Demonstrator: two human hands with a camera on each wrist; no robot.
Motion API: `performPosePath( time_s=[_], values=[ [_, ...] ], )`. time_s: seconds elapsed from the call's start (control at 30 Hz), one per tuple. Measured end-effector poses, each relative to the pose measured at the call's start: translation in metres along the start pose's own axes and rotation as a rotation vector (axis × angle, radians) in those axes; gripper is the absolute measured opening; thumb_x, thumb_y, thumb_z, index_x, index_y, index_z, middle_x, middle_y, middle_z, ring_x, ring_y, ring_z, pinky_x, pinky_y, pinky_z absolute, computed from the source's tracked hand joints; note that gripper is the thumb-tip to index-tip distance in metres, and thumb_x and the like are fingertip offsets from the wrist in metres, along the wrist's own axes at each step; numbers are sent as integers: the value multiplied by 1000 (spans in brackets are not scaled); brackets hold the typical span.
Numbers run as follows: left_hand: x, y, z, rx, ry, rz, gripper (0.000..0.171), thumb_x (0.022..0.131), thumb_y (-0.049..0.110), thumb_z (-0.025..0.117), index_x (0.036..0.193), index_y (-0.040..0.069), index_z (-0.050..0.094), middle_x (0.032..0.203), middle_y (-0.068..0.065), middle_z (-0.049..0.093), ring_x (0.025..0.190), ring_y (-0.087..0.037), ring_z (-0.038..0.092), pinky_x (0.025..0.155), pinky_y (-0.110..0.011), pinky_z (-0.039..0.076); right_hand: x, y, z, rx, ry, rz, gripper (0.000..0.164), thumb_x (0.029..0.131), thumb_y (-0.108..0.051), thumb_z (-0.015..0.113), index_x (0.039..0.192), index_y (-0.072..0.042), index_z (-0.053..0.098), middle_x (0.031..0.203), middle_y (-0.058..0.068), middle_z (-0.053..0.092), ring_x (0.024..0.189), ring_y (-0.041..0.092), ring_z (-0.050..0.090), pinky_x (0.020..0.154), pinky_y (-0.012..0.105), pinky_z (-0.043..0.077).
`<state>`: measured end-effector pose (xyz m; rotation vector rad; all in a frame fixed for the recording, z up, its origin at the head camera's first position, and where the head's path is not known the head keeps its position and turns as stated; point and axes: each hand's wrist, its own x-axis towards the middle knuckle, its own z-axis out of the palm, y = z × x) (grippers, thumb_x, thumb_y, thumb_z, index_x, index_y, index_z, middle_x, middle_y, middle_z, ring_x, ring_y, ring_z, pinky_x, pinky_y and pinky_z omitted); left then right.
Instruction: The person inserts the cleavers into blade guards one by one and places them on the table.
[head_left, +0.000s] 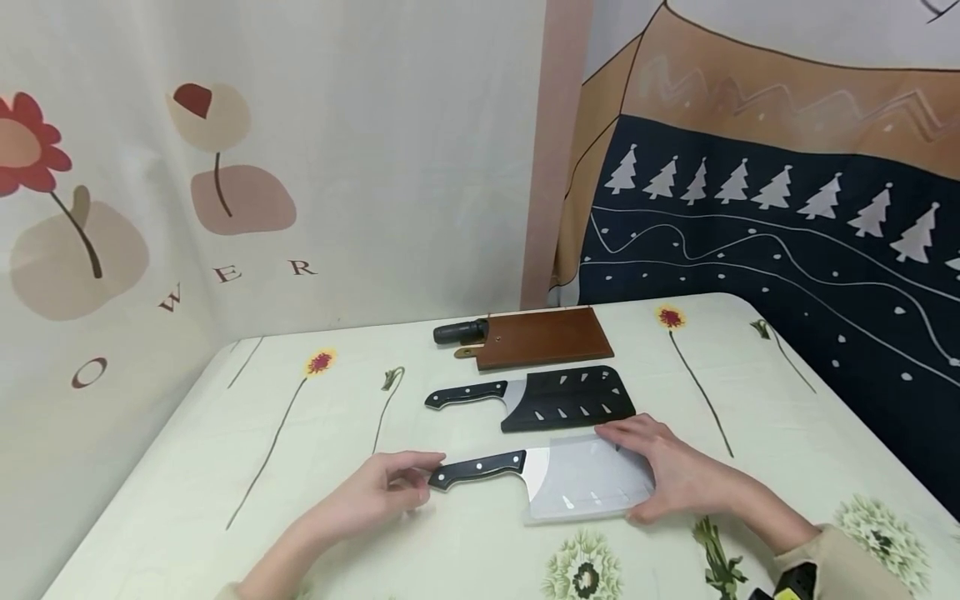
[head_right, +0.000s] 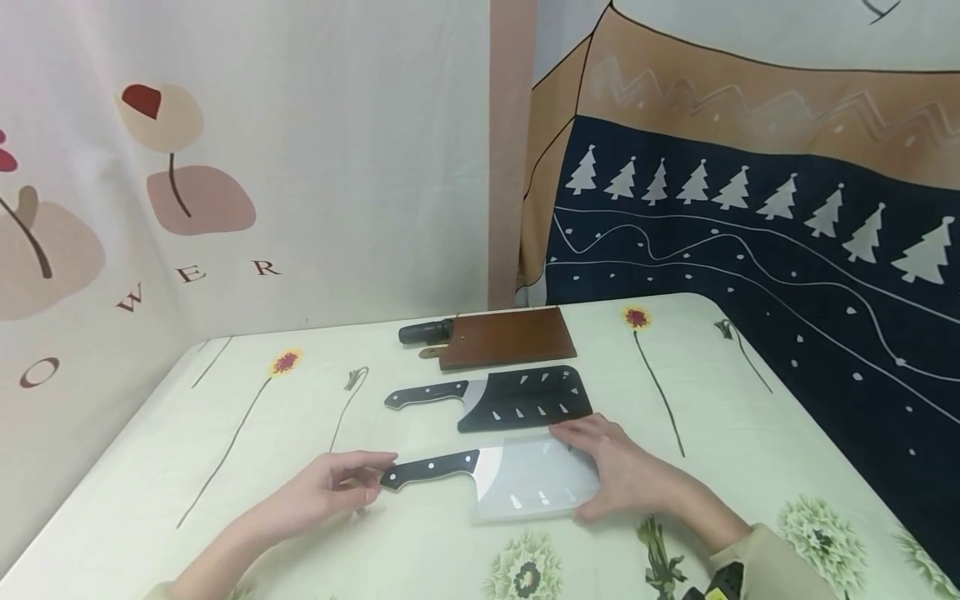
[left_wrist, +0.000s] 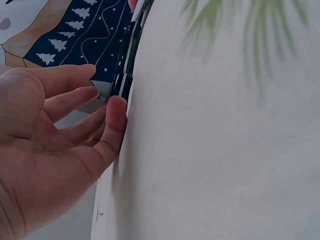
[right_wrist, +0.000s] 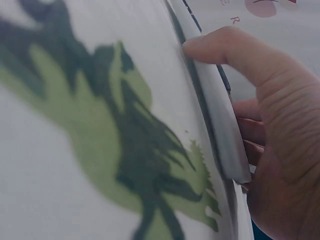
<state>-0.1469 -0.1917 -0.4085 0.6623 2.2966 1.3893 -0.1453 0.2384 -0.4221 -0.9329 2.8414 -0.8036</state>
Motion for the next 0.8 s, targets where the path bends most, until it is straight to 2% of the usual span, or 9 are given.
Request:
performPosePath(
  time_s=[0.23,0.53,0.67,0.8],
  values=[
    [0,0,-2,-4,-11,13,44,95,-1,65,138,-6,59,122,-14,68,91,-18,62,70,-27,54,1,2,2,-7,5,-8,99,59,-34,92,147,-6,54,144,9,53,126,32,46,97,54,46],
    [0,-1,-4,42,-20,32,46,96,-2,63,142,-5,56,127,-15,66,99,-22,62,78,-27,56,-1,0,0,4,-1,5,94,63,-34,91,145,-4,56,144,10,52,128,35,46,98,60,44],
    [-2,1,-6,69,9,47,47,97,0,62,143,-5,55,127,-15,66,103,-26,63,82,-29,56,-3,-1,-4,11,-8,4,92,65,-36,91,144,-5,57,145,8,52,129,33,45,99,60,43],
    [-3,2,-8,71,55,54,46,98,1,61,144,-5,54,130,-17,65,108,-30,63,80,-32,58,-8,0,-11,16,4,-8,87,67,-31,92,143,-8,59,145,4,52,129,29,44,99,55,45]
  ],
)
